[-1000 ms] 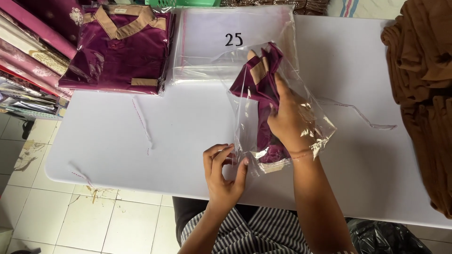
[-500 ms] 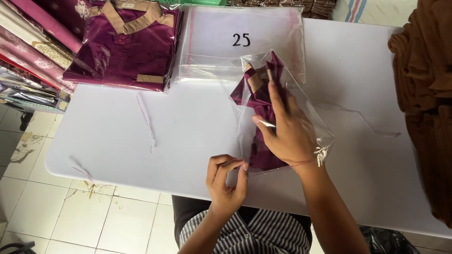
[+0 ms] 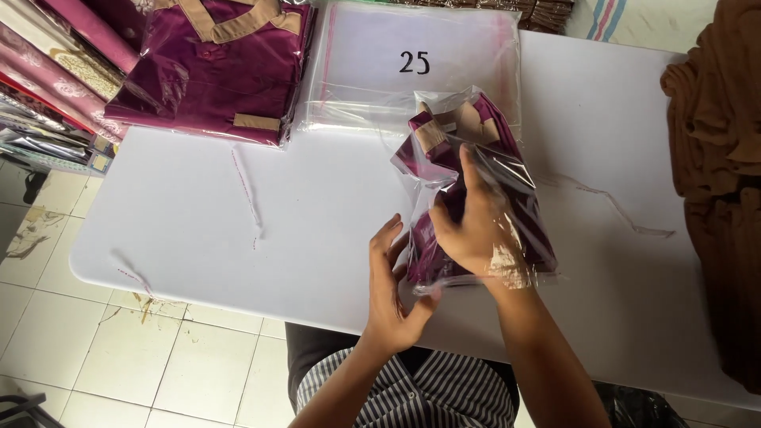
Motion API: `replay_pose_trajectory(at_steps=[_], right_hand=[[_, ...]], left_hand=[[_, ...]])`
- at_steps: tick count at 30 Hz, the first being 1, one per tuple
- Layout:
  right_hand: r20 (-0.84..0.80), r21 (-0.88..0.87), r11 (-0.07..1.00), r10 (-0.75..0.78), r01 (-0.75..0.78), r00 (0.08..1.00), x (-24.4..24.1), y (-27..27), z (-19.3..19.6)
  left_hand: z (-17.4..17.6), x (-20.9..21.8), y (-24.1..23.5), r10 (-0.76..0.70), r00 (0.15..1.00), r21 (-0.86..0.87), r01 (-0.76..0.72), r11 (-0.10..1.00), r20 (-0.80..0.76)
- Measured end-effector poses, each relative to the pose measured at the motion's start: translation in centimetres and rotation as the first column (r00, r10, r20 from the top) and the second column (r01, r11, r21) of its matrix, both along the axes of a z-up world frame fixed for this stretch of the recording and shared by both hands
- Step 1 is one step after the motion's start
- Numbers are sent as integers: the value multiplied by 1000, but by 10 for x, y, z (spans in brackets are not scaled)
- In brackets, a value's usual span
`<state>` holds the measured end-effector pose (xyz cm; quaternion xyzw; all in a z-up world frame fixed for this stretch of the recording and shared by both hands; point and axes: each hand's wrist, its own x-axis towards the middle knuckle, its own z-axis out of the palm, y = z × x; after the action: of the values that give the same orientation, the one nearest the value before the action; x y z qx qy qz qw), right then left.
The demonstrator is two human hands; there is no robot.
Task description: Packing folded shirts into clear plastic bags for shipping or storage.
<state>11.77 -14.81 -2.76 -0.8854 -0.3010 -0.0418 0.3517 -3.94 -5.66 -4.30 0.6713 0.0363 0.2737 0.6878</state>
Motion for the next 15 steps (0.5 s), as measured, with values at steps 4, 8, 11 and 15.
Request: replay_pose_trajectory(at_steps=[4, 8, 11, 15], right_hand=[[-144, -47, 999, -33, 27, 989, 11, 21, 11], [-145, -267, 950, -205, 162, 968, 15, 32, 11], [8, -202, 958, -205, 202, 979, 16, 40, 7], [171, -230, 917, -293, 327, 941, 25, 37, -9]], left_hand=[[2, -1, 1, -10, 999, -41, 12, 999, 50], [-12, 6, 7, -44, 999, -233, 48, 971, 21], [-24, 11, 14, -32, 999, -279, 39, 960, 31], [-22, 16, 21, -24, 1000, -315, 18, 949, -16]])
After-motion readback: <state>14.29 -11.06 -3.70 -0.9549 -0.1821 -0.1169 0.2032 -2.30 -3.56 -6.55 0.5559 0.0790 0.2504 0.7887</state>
